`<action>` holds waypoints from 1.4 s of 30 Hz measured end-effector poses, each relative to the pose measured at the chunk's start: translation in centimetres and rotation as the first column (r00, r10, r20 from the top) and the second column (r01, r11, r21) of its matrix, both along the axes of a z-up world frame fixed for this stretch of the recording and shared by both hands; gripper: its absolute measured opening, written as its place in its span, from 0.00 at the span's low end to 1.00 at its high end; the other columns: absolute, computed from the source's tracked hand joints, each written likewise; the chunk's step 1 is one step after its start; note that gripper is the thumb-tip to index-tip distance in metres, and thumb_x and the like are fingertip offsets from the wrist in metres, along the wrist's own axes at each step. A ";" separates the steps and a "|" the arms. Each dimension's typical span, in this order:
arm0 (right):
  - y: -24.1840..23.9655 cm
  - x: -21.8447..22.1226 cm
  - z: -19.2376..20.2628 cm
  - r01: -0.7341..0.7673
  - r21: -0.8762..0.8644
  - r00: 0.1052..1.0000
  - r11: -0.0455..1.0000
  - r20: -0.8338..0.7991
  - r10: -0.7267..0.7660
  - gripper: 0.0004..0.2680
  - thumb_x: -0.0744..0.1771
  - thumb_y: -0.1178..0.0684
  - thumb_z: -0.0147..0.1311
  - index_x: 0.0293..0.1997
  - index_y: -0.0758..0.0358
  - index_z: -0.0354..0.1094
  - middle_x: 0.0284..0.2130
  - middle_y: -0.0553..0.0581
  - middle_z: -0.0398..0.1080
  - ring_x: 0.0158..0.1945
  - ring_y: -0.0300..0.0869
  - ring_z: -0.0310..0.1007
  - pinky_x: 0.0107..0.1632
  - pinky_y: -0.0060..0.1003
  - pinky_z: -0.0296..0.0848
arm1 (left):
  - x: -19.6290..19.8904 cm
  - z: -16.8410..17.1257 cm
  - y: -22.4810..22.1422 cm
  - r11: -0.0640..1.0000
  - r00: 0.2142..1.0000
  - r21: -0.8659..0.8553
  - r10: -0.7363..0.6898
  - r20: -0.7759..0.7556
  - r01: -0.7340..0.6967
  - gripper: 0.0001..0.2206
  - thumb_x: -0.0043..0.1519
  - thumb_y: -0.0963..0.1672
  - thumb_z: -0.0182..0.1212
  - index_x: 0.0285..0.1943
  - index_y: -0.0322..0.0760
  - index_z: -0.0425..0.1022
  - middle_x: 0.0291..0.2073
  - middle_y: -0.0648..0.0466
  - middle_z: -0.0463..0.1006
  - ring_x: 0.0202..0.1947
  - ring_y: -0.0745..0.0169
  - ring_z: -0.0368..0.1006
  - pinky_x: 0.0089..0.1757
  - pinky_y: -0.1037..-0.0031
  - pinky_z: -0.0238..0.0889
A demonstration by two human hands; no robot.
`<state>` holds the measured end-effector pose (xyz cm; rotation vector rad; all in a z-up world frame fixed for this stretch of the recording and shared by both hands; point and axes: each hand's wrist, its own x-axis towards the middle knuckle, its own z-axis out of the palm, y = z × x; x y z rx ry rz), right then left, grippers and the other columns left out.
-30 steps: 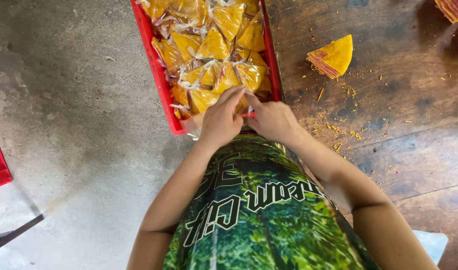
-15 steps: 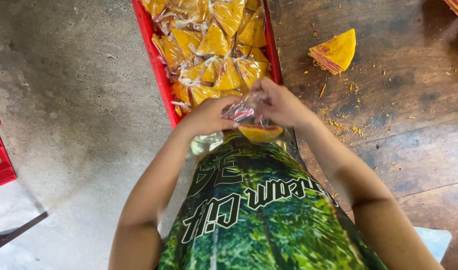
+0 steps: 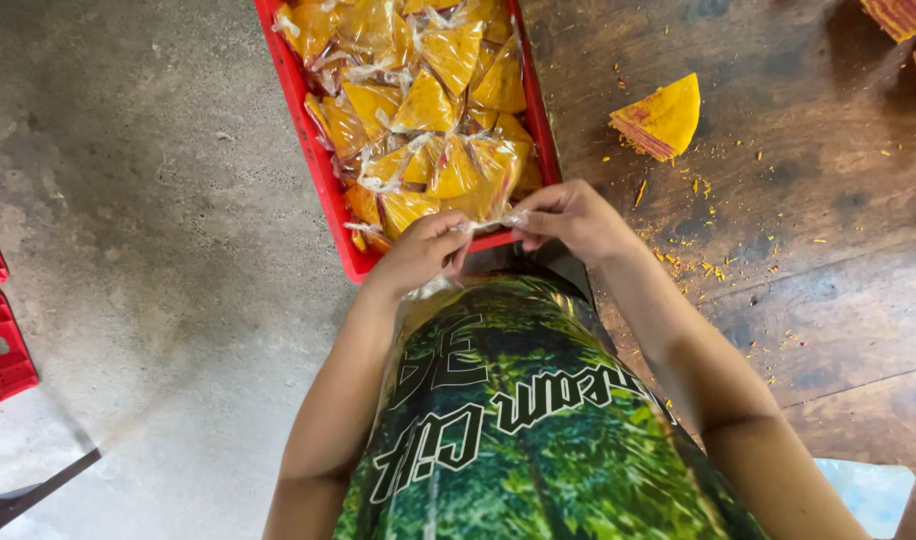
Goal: The person packages cake slices by taking them from a table, inserting each slice into a plastic bag by hand, and placing the wrapped slices into a plastic crate.
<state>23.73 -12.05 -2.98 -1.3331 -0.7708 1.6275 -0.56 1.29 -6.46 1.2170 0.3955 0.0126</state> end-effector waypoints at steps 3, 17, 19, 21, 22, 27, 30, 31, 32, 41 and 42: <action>-0.8 -0.7 0.0 0.063 -0.027 0.943 0.998 -0.326 -0.068 0.07 0.67 0.58 0.58 0.44 0.72 0.77 0.33 0.60 0.79 0.34 0.42 0.78 0.40 0.36 0.77 | -0.7 1.6 -1.5 0.917 0.974 -0.337 0.228 0.009 -0.212 0.09 0.73 0.42 0.54 0.39 0.32 0.71 0.34 0.48 0.79 0.22 0.76 0.60 0.27 0.81 0.54; 2.7 -4.6 7.9 -0.487 0.470 0.658 0.736 0.752 -0.045 0.04 0.67 0.57 0.59 0.40 0.64 0.76 0.39 0.61 0.77 0.44 0.51 0.76 0.49 0.40 0.73 | 1.2 7.6 -2.5 0.792 0.949 0.548 0.313 0.014 -0.270 0.28 0.50 0.36 0.69 0.63 0.34 0.72 0.40 0.50 0.83 0.38 0.59 0.81 0.42 0.70 0.73; 3.3 -5.3 5.1 -0.505 0.425 0.460 0.751 0.869 -0.182 0.03 0.65 0.57 0.60 0.38 0.64 0.75 0.32 0.59 0.74 0.38 0.56 0.74 0.44 0.43 0.71 | 1.6 8.2 -2.2 0.799 0.931 0.552 0.349 -0.104 -0.237 0.32 0.50 0.38 0.68 0.68 0.40 0.68 0.38 0.50 0.84 0.36 0.58 0.81 0.40 0.71 0.72; 1.7 -6.2 2.0 -0.252 0.341 0.586 0.906 0.799 -0.138 0.03 0.67 0.56 0.58 0.40 0.64 0.74 0.32 0.59 0.74 0.37 0.52 0.76 0.42 0.39 0.73 | 2.1 8.1 -2.3 0.808 0.894 0.550 0.387 -0.225 -0.211 0.36 0.50 0.39 0.67 0.73 0.46 0.64 0.35 0.51 0.85 0.34 0.57 0.82 0.38 0.71 0.72; 1.3 -6.6 0.3 0.004 0.179 0.705 0.984 0.697 -0.130 0.04 0.69 0.56 0.57 0.43 0.64 0.72 0.32 0.59 0.74 0.37 0.49 0.79 0.40 0.35 0.74 | 2.3 7.8 -2.9 0.697 0.882 0.703 0.409 -0.233 -0.138 0.31 0.54 0.39 0.67 0.71 0.47 0.68 0.35 0.49 0.83 0.35 0.51 0.80 0.39 0.66 0.71; 0.7 -6.7 -3.2 0.322 -0.346 0.849 0.881 -0.306 -0.431 0.03 0.68 0.57 0.55 0.43 0.61 0.74 0.28 0.53 0.70 0.30 0.43 0.68 0.35 0.35 0.72 | 1.7 4.5 -5.8 0.342 0.873 0.895 0.479 0.097 -0.287 0.12 0.59 0.39 0.62 0.51 0.42 0.77 0.42 0.50 0.81 0.42 0.47 0.79 0.42 0.62 0.72; 0.6 -6.5 -1.3 0.207 0.131 0.907 0.970 0.346 -0.240 0.03 0.68 0.56 0.55 0.43 0.62 0.73 0.32 0.55 0.73 0.36 0.44 0.73 0.40 0.35 0.72 | 1.8 2.7 -5.4 0.422 0.819 0.830 0.569 0.071 -0.365 0.09 0.56 0.38 0.62 0.46 0.35 0.75 0.45 0.44 0.78 0.42 0.44 0.78 0.40 0.63 0.71; 0.2 -6.3 -0.9 -0.187 0.339 0.496 0.922 0.843 -0.209 0.03 0.67 0.56 0.58 0.40 0.63 0.71 0.33 0.57 0.73 0.38 0.46 0.73 0.41 0.37 0.71 | 2.1 2.2 -4.9 0.537 0.866 0.784 0.500 0.001 -0.311 0.10 0.54 0.39 0.66 0.43 0.33 0.75 0.41 0.43 0.78 0.40 0.43 0.77 0.40 0.62 0.70; 0.0 -5.8 -0.7 -0.188 0.333 0.495 0.924 0.844 -0.204 0.03 0.67 0.56 0.58 0.40 0.63 0.71 0.33 0.57 0.73 0.38 0.46 0.73 0.41 0.37 0.71 | 2.2 2.2 -4.8 0.641 0.906 0.726 0.420 -0.060 -0.249 0.11 0.51 0.40 0.69 0.41 0.32 0.75 0.38 0.42 0.78 0.39 0.41 0.77 0.39 0.62 0.70; 1.3 -4.5 -5.2 -0.002 -0.313 0.869 0.950 -0.471 -0.154 0.06 0.68 0.58 0.48 0.44 0.63 0.71 0.34 0.52 0.74 0.34 0.36 0.72 0.38 0.29 0.71 | 0.5 10.1 -5.5 0.313 0.808 0.822 0.524 0.268 -0.476 0.06 0.63 0.44 0.68 0.40 0.35 0.83 0.31 0.50 0.77 0.29 0.55 0.74 0.33 0.69 0.66; 2.3 -3.7 -5.3 -0.095 -0.256 0.943 0.962 -0.334 0.004 0.05 0.70 0.57 0.48 0.45 0.61 0.71 0.34 0.51 0.72 0.31 0.34 0.68 0.34 0.28 0.66 | 0.3 10.2 -5.3 0.312 0.807 0.822 0.525 0.270 -0.477 0.06 0.63 0.44 0.68 0.40 0.35 0.83 0.31 0.50 0.77 0.29 0.55 0.74 0.33 0.69 0.66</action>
